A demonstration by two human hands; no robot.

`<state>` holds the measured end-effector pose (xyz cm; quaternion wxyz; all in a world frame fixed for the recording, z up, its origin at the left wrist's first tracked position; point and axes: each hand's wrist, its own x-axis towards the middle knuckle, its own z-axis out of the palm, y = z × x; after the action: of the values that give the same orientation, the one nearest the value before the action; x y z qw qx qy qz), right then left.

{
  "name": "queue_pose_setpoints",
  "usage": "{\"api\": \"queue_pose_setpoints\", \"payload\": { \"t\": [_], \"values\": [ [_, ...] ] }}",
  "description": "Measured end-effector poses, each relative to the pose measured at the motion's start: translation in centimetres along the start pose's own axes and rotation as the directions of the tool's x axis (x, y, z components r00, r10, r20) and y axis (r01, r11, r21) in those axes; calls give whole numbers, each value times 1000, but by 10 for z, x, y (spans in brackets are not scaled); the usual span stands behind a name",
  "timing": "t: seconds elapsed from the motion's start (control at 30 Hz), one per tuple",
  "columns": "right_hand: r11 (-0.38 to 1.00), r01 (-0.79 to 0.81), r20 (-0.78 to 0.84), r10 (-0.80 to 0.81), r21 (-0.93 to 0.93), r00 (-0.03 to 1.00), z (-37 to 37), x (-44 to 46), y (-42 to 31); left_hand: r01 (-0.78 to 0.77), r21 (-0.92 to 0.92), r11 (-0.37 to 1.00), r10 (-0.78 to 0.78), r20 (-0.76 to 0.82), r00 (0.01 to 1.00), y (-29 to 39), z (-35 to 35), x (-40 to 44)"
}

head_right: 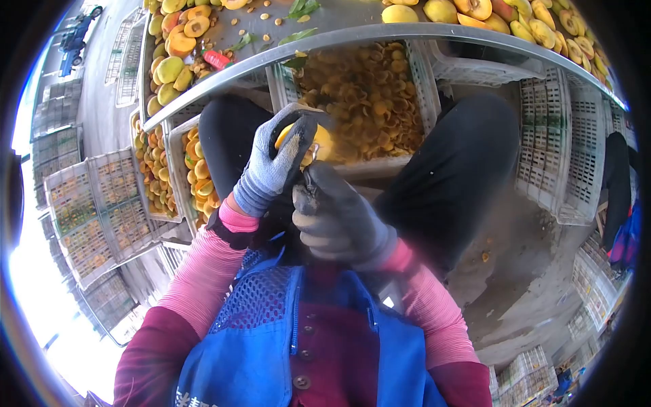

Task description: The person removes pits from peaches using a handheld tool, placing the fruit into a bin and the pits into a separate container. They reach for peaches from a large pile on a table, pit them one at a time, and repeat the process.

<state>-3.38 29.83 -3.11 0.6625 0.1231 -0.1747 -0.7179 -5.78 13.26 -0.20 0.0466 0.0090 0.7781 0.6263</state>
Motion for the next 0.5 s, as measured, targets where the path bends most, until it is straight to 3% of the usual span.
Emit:
{"api": "queue_pose_setpoints", "payload": {
  "t": [0.03,0.07,0.17,0.2,0.27,0.3,0.33,0.37,0.43,0.47,0.5],
  "values": [
    [998,-13,48,10,56,999,-1,1,2,-95,85,992,93,28,995,-1,-1,-1],
    [994,-30,97,20,110,995,-1,1,3,-44,40,998,44,4,999,0,2,0],
    [977,-52,179,14,207,984,1,5,3,33,-386,922,-87,-123,989,-16,17,-8],
    [971,-50,193,4,235,981,1,5,4,-69,-203,977,30,-187,982,-16,20,-10],
    [996,-24,293,-4,91,956,6,6,3,-170,130,977,202,-295,934,-26,28,-16],
    [1000,-9,342,1,22,940,12,6,4,143,-335,931,-244,-282,928,-37,32,-16],
    [986,132,357,-87,-104,930,33,4,4,293,-754,588,-641,-213,737,-41,35,-15],
    [988,139,303,-154,70,940,35,2,1,243,-769,591,-630,-251,735,-40,36,-23],
    [972,234,26,-235,32,972,7,2,-12,179,-746,642,-598,-340,725,-28,25,-36],
    [952,273,-90,-263,136,961,-14,3,-14,172,-632,756,-516,-413,750,-31,12,-40],
    [951,228,-48,-223,210,974,-36,0,-18,181,-461,869,-410,-464,785,-38,-1,-41]
  ]
}}
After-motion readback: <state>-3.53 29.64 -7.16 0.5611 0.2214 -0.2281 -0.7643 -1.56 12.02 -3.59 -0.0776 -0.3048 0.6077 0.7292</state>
